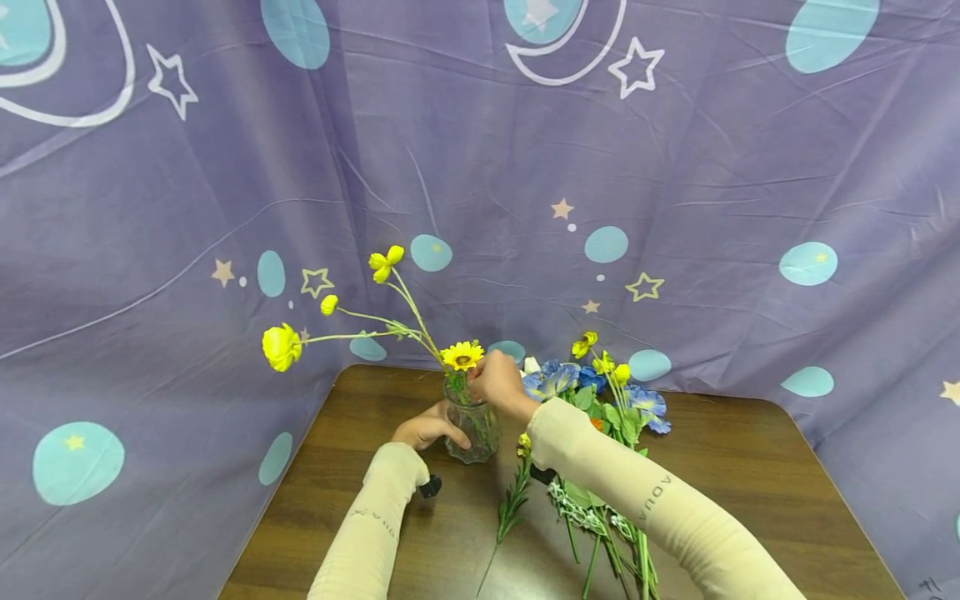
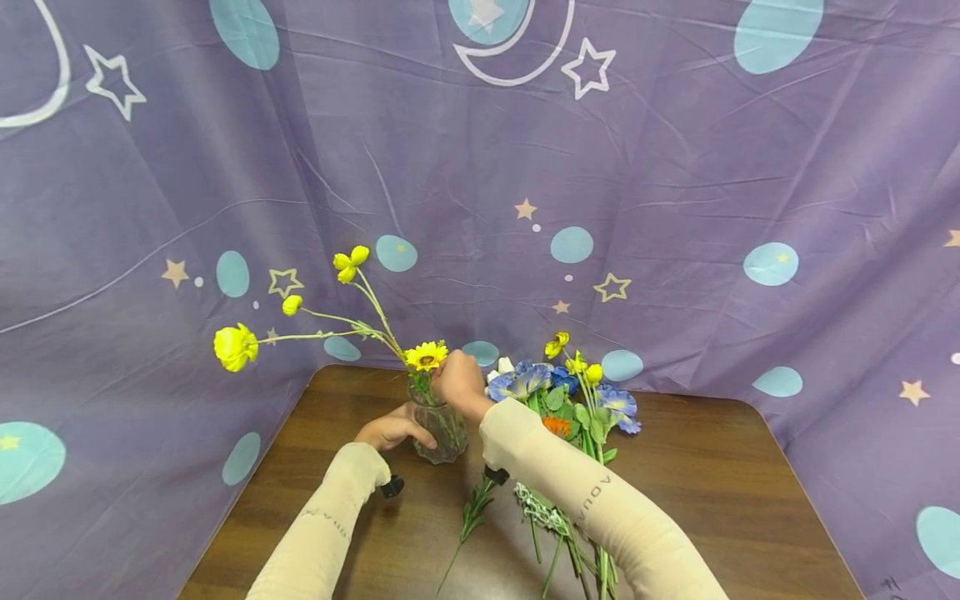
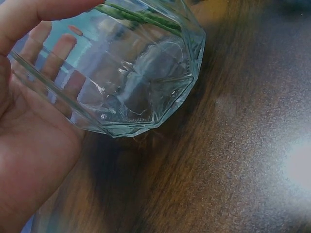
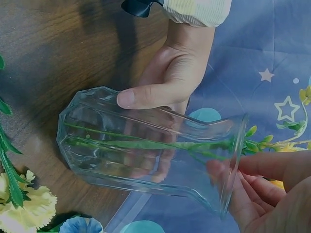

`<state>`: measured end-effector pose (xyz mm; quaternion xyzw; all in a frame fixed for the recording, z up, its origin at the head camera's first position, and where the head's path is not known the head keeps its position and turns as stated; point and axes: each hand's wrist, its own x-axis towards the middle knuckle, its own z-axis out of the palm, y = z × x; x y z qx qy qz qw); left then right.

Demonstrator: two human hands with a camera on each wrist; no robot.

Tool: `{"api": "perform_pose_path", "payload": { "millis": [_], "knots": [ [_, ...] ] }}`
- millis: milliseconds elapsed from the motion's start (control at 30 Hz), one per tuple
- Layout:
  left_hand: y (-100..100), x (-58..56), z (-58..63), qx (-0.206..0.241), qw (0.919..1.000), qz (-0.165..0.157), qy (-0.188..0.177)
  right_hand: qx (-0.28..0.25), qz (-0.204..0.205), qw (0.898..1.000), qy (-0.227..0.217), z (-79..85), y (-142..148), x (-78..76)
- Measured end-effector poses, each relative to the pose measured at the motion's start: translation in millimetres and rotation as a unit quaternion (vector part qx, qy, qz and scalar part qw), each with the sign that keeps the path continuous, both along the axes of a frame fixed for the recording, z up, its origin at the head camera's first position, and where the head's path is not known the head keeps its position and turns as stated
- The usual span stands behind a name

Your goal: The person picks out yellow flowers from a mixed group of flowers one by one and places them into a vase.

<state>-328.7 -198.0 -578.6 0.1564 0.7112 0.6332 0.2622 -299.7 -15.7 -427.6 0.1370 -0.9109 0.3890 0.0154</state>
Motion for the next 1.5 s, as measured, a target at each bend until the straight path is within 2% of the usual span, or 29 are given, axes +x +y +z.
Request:
{"api": "perform_pose_path", "payload": {
  "millis": [200, 367, 533, 833, 1167, 1333, 1500],
  "knots": [
    [0.9, -1.1, -0.9, 0.013, 0.9999, -0.008, 0.003, -0.017, 0.01, 1.0, -0.005, 0.7, 2.5, 1.5],
    [2.8, 0.4, 0.8, 0.015, 0.9999, -0.004, 0.006, -0.055, 0.017, 0.998, -0.032, 1.7, 6.5, 1.5],
    [2.9, 1.7, 2.0, 0.02, 0.9996, -0.01, 0.02, -0.064, 0.004, 0.997, -0.041, 8.1, 14.2, 0.1],
    [-0.4, 0.6, -0.4, 0.013, 0.9992, -0.01, 0.037, -0.112, -0.008, 0.988, -0.105, 19.9, 30.2, 0.6],
    [-0.7, -0.2, -4.1, 0.02, 0.9992, -0.002, 0.034, -0.107, -0.016, 0.988, -0.112, 23.5, 46.3, 3.0],
    [0.6, 1.3, -2.9, 0.02, 0.9991, 0.001, 0.036, -0.128, -0.012, 0.982, -0.14, 22.2, 54.8, 7.7],
    [2.3, 1.5, -1.5, 0.019, 0.9991, 0.002, 0.039, -0.169, -0.014, 0.967, -0.191, 16.1, 64.3, 14.3]
  ]
}}
